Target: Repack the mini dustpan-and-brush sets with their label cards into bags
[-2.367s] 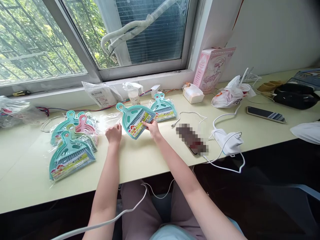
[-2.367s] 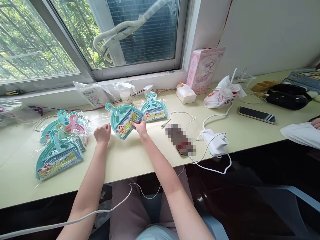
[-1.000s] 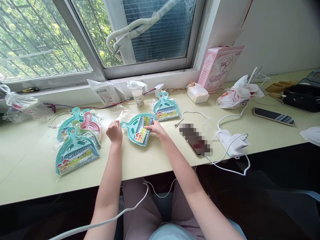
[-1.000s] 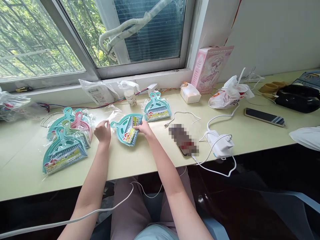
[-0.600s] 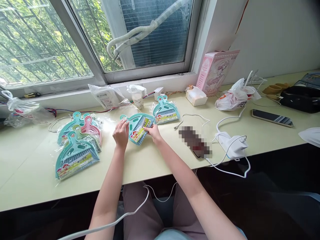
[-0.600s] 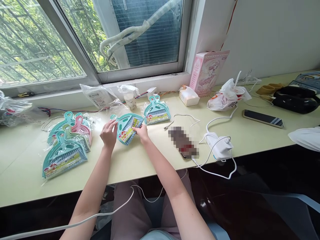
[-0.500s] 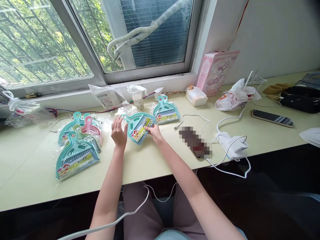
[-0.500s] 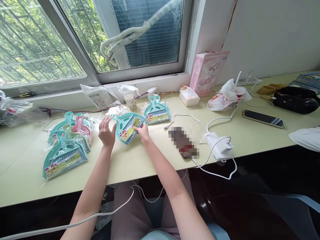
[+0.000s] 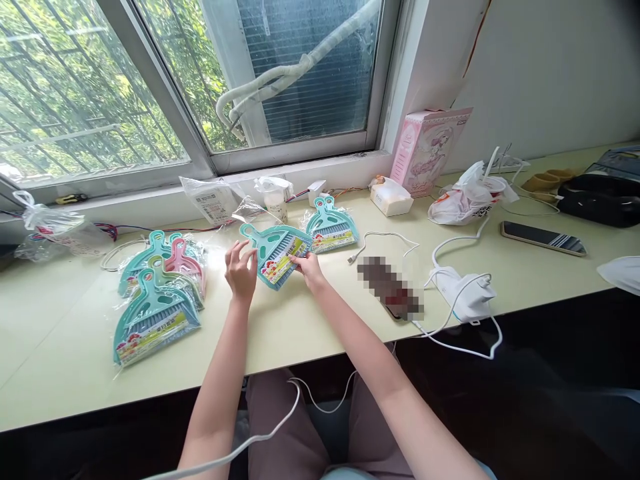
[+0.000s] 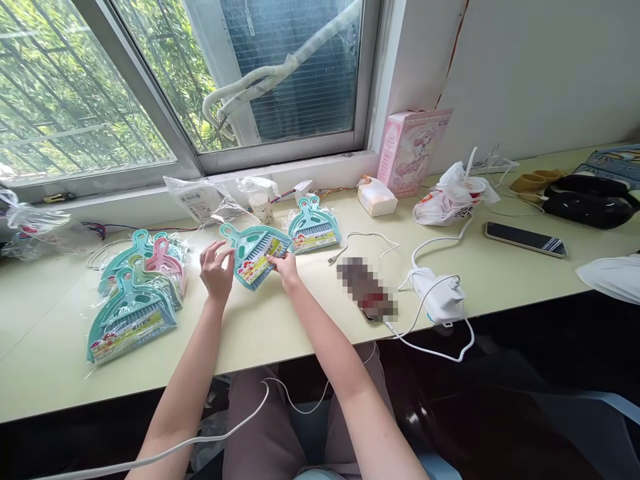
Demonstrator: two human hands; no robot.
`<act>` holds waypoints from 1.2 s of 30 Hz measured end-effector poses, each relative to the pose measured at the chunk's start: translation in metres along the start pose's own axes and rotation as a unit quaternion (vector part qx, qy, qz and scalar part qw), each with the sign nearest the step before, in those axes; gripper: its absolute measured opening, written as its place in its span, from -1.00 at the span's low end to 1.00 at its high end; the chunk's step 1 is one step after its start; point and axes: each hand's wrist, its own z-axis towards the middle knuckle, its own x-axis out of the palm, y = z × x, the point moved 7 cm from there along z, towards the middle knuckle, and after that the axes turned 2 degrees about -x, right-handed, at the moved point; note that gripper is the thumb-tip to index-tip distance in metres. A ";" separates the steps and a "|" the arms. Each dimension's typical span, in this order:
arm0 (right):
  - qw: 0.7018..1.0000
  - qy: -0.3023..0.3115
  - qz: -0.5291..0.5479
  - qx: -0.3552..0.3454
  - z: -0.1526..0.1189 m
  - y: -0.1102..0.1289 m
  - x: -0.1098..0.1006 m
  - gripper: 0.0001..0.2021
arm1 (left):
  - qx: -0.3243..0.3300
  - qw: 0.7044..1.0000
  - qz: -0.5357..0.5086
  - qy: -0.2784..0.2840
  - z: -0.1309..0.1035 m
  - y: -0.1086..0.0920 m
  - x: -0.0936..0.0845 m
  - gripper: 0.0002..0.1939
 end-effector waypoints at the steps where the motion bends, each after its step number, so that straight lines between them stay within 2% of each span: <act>1: 1.000 -0.009 -0.005 -0.009 0.001 0.001 -0.002 -0.79 | 0.015 1.000 -0.002 0.002 0.000 -0.005 0.000 -0.76; 3: 0.999 -0.021 -0.020 -0.021 0.003 0.001 -0.004 -0.81 | 0.046 0.999 -0.010 0.014 -0.001 -0.014 0.004 -0.78; 6: 0.999 -0.003 -0.037 -0.020 0.007 -0.001 -0.002 -0.81 | 0.088 0.995 -0.038 0.040 -0.004 -0.026 0.012 -0.80; 9: 1.000 0.015 -0.014 -0.021 0.010 -0.002 0.002 -0.77 | 0.081 0.994 -0.054 0.047 -0.007 -0.032 0.015 -0.80; 11: 0.999 0.013 0.026 -0.027 0.011 0.000 0.002 -0.76 | 0.048 0.998 -0.045 0.025 -0.009 -0.032 0.013 -0.79; 13: 0.997 0.005 0.068 -0.033 0.011 0.003 0.000 -0.75 | 0.016 0.998 -0.045 -0.033 -0.011 -0.030 0.005 -0.77; 14: 0.996 0.002 0.085 -0.035 0.012 0.004 -0.001 -0.75 | 0.002 0.996 -0.056 -0.076 -0.012 -0.028 -0.001 -0.68; 16: 0.993 0.002 0.108 -0.038 0.012 0.006 -0.003 -0.74 | -0.038 0.978 -0.112 -0.169 -0.013 -0.017 -0.014 -0.28; 17: 0.992 0.006 0.116 -0.038 0.012 0.007 -0.002 -0.73 | -0.068 0.965 -0.163 -0.196 -0.013 -0.008 -0.017 -0.06; 18: 0.992 0.013 0.121 -0.038 0.012 0.007 -0.002 -0.73 | -0.106 0.948 -0.229 -0.192 -0.010 0.002 -0.015 0.08; 19: 0.991 0.019 0.124 -0.037 0.012 0.007 0.000 -0.72 | -0.151 0.927 -0.307 -0.154 -0.007 0.013 -0.008 0.13; 21: 0.992 0.029 0.118 -0.031 0.011 0.005 0.003 -0.73 | -0.229 0.859 -0.457 -0.017 -0.001 0.022 0.015 0.06; 23: 0.994 0.034 0.103 -0.023 0.010 0.001 0.005 -0.74 | -0.267 0.794 -0.539 0.091 -0.001 0.018 0.033 -0.08; 24: 0.994 0.037 0.096 -0.021 0.010 0.000 0.007 -0.74 | -0.275 0.776 -0.555 0.115 -0.003 0.014 0.037 -0.16; 26: 0.995 0.039 0.091 -0.025 0.010 -0.001 0.008 -0.73 | -0.284 0.765 -0.564 0.129 -0.007 0.008 0.044 -0.31; 28: 0.995 0.029 0.094 -0.035 0.011 0.000 0.006 -0.74 | -0.293 0.759 -0.563 0.142 -0.014 0.002 0.054 -0.37; 33: 0.991 -0.030 0.111 -0.064 0.013 0.005 -0.005 -0.75 | -0.299 0.751 -0.554 0.202 -0.026 -0.004 0.075 -0.26; 36: 0.990 -0.038 0.118 -0.066 0.014 0.005 -0.007 -0.74 | -0.266 0.753 -0.561 0.219 -0.024 -0.007 0.074 -0.15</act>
